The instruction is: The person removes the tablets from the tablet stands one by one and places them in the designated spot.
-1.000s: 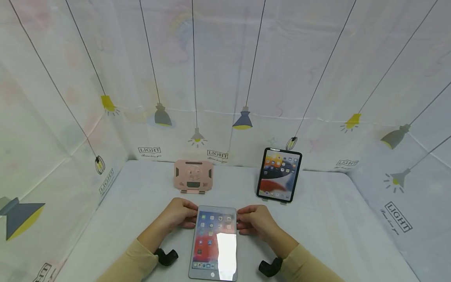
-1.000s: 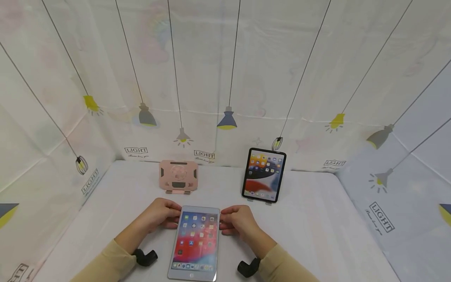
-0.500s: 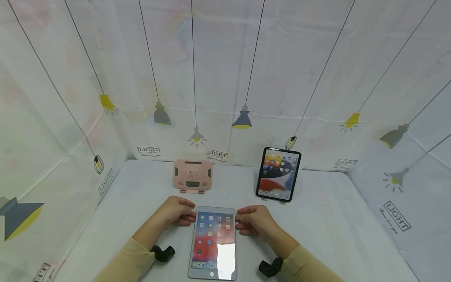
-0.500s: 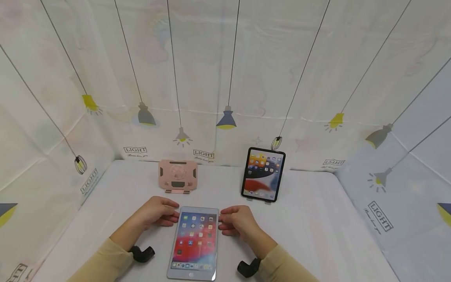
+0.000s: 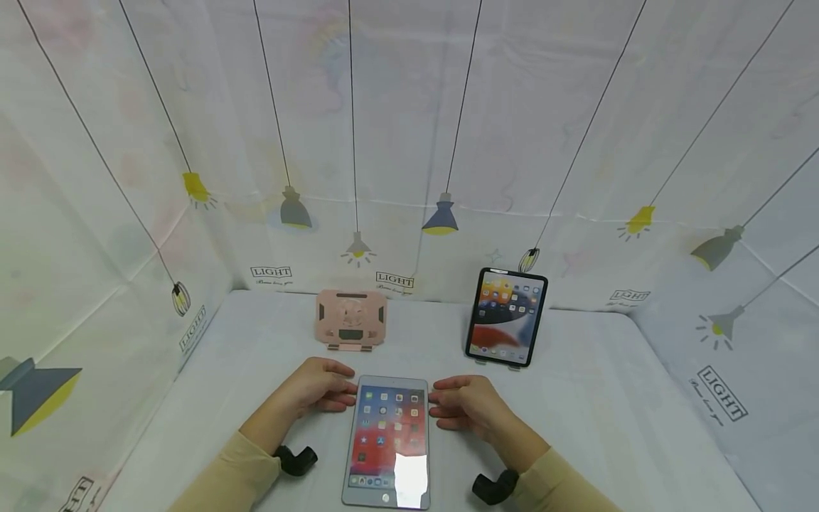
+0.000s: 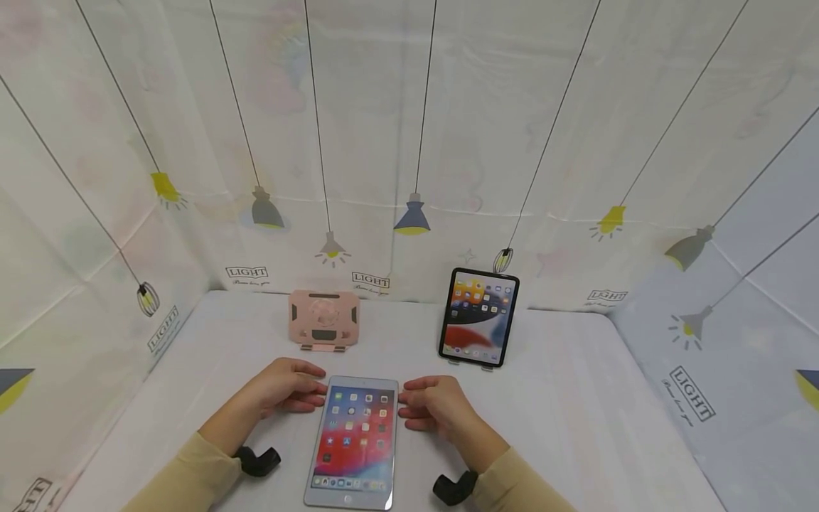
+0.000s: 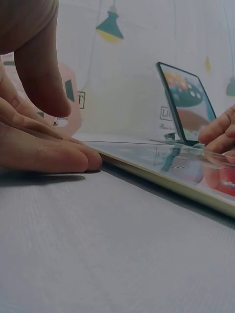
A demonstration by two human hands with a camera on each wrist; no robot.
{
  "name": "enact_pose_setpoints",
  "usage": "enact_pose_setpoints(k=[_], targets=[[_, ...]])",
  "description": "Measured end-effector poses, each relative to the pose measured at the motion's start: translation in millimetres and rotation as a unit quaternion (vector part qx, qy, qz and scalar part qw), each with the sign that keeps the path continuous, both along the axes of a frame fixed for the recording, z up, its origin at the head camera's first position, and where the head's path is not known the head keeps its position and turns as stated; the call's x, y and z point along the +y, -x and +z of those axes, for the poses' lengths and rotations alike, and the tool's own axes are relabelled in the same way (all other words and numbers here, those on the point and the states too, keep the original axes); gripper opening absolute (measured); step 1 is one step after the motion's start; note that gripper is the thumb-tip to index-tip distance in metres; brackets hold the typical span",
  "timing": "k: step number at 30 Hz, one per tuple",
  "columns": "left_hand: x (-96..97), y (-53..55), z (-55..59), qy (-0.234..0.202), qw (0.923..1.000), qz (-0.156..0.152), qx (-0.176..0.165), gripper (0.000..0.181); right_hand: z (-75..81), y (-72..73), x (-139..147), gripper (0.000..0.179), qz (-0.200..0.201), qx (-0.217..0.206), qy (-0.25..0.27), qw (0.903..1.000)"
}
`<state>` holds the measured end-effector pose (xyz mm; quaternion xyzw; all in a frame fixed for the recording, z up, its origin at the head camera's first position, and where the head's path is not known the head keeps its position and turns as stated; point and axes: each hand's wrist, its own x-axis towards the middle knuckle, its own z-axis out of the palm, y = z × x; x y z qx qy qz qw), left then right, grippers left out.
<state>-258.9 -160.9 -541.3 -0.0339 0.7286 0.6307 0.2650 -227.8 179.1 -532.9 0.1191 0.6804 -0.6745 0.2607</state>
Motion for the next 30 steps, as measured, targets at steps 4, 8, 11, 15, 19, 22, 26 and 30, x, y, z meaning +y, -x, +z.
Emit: enact_pose_setpoints(k=[4,8,11,15,19,22,26,30], targets=[[-3.7,1.2,3.2,0.001,0.9999,-0.014,0.003,0.042,1.8,-1.2,2.1,0.045,0.006,-0.005,0.010,0.9999],[-8.5,1.5,7.8,0.012,0.9996,-0.026,0.007,0.046,2.3,-2.3,4.0,0.047,0.016,-0.009,0.022,0.9996],[-10.4,1.8,11.4,0.012,0.9991,-0.038,0.013,0.047,1.4,-2.7,6.1,0.051,0.022,-0.008,0.037,0.9990],[-9.3,3.2,16.2,0.003,0.9988,-0.045,0.018,0.046,-0.1,-1.6,9.9,0.058,0.017,-0.003,0.054,0.9984],[-6.8,5.2,19.4,0.001,0.9991,-0.036,0.022,0.044,1.9,-1.3,14.3,0.061,0.008,-0.001,0.061,0.9981],[-4.3,7.1,20.1,0.000,0.9991,-0.031,0.029,0.043,4.6,-1.8,18.1,0.063,0.001,0.006,0.062,0.9980],[1.0,7.9,22.2,-0.003,0.9985,-0.032,0.044,0.041,6.9,-2.9,24.3,0.064,-0.007,0.021,0.063,0.9978],[7.9,7.9,25.0,-0.010,0.9970,-0.046,0.061,0.042,9.0,-4.4,32.3,0.064,-0.016,0.030,0.057,0.9978]])
